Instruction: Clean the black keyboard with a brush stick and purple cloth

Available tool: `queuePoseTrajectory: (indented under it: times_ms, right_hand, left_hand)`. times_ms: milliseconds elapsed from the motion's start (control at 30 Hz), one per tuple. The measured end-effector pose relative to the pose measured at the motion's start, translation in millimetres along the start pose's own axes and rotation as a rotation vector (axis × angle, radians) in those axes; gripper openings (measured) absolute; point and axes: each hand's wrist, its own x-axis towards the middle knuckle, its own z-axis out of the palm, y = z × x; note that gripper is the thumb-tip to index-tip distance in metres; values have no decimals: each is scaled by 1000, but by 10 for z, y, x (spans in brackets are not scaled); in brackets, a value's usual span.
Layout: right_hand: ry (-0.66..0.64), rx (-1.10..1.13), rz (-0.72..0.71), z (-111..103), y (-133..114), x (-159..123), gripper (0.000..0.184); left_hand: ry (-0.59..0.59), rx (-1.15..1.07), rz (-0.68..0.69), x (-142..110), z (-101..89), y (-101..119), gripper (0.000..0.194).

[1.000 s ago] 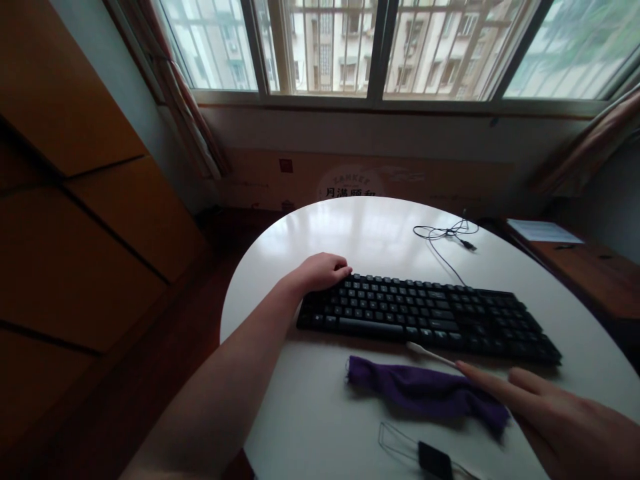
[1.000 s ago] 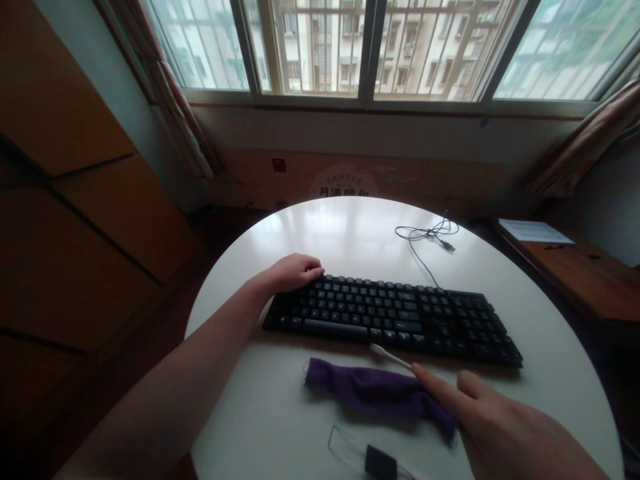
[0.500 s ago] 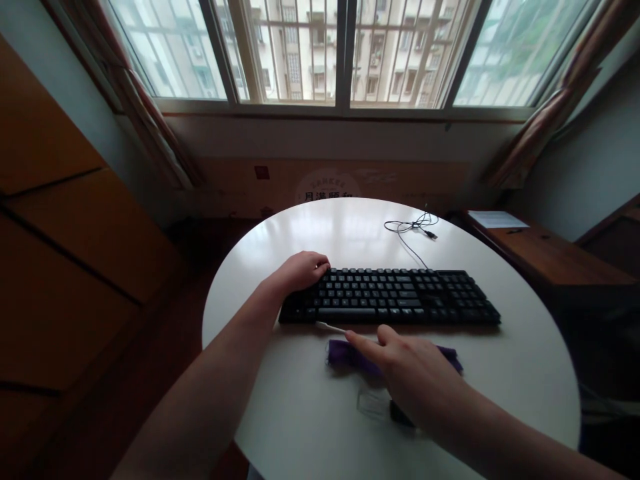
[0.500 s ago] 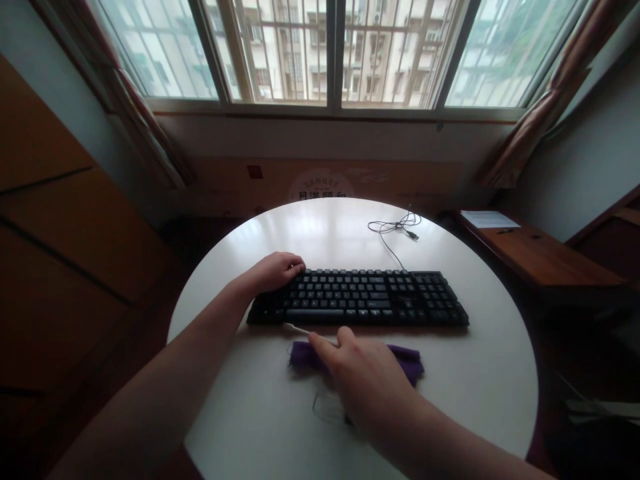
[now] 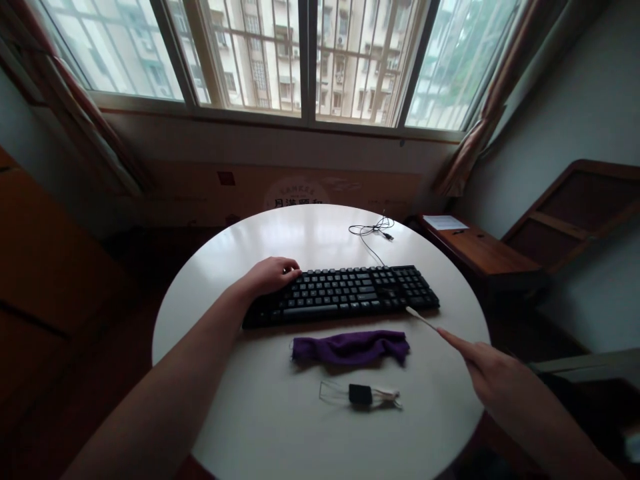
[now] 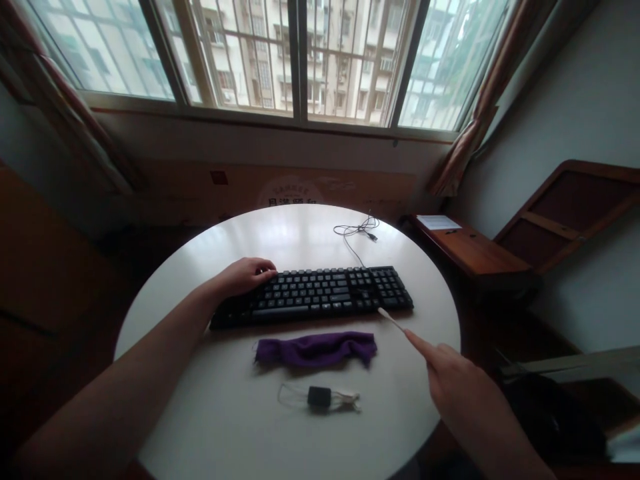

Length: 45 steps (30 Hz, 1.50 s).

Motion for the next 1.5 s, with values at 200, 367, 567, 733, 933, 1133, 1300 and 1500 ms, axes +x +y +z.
queuePoseTrajectory:
  times_ms: [200,367,567,733,933,1133,1300,1500]
  right_hand:
    - [63,-24,-159,93,-557,-12,63]
    - [36,12,-276,123,-946,203,68]
    - [-16,101,-324,105,-1014,364,66]
    - [-28,101,-409,112,-1110,448,60]
    - [3,-28,-447,116,-1025,513,69]
    - [44,-152,-287,81,-627,434,66]
    - [13,-252,-51,15,-104,306,64]
    - [74,-344,40,-36,75,148,63]
  left_hand:
    - [13,-26,-16,-4,-7,-10,40]
    - [12,-37,-23,-11,4,-35,39]
    - [-1,-56,-17,-4,9,-47,38]
    - [-3,-48,-28,-2,5,-36,39]
    - [-15,-51,-38,-13,-17,-5,42]
    - [-23,-75,-41,-8,-23,-14,43]
    - [-22,-73,-46,5,-22,-23,44]
    - [-19,-61,-35,24,-17,-43,45]
